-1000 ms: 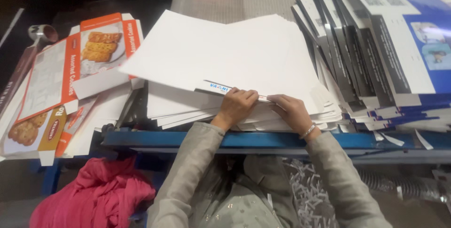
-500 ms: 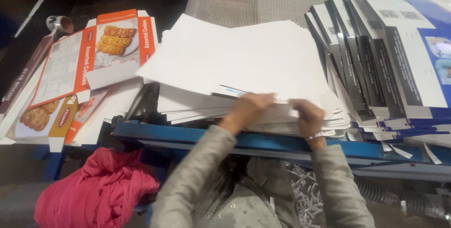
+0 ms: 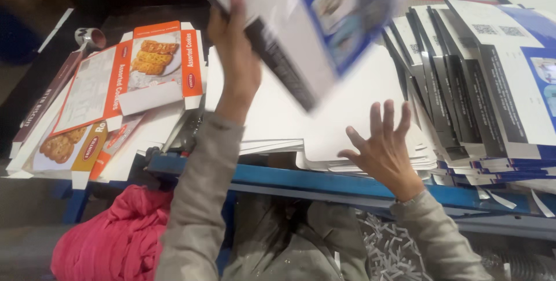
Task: The person inserts a printed cover sheet into a folded white paper booklet, folds the cover over the booklet, and places the assembled unit onto a growing stack. The person repeats this process for multiple booklets, handling them one at a time on a blue workbench.
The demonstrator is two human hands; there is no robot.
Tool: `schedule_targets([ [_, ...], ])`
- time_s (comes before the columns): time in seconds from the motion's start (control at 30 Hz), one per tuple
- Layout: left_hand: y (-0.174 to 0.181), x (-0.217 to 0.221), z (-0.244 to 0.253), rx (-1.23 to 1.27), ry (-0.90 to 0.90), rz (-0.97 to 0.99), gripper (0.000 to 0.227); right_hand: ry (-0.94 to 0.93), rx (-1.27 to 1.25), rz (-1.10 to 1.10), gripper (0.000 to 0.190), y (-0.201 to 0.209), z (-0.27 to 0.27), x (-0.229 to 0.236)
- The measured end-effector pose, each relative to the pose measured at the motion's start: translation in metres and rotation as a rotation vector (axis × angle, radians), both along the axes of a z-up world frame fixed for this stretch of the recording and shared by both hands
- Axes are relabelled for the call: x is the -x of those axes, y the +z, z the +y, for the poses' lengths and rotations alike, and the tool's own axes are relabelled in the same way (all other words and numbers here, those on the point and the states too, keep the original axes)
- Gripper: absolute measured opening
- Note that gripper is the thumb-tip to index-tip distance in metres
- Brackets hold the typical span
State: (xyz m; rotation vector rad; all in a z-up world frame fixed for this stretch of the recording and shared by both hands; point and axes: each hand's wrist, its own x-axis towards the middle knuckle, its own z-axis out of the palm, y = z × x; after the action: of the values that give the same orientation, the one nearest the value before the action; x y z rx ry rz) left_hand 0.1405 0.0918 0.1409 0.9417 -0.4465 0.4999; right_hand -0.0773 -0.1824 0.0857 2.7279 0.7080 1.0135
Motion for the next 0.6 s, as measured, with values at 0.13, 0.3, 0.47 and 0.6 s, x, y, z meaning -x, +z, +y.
schedule_targets([
  [0.13,0.018,-0.04,-0.094,0.245,-0.243,0.373,0.031,-0.141,-0.093,-0.29,0.054,-0.012,-0.067,0.016],
  [0.3,0.038,-0.033,-0.293,0.171,-0.825,0.26,0.044,-0.12,0.102,-0.494,0.045,0.056,-0.158,0.066],
  [0.47,0.008,-0.026,-0.435,-0.305,-0.882,0.037,0.116,-0.335,-0.419,-0.1,0.046,0.081,-0.205,0.091],
  [0.6,-0.068,-0.037,-0.466,-0.582,-0.831,0.414,0.141,-0.649,0.082,-0.166,0.041,0.042,-0.274,0.073],
])
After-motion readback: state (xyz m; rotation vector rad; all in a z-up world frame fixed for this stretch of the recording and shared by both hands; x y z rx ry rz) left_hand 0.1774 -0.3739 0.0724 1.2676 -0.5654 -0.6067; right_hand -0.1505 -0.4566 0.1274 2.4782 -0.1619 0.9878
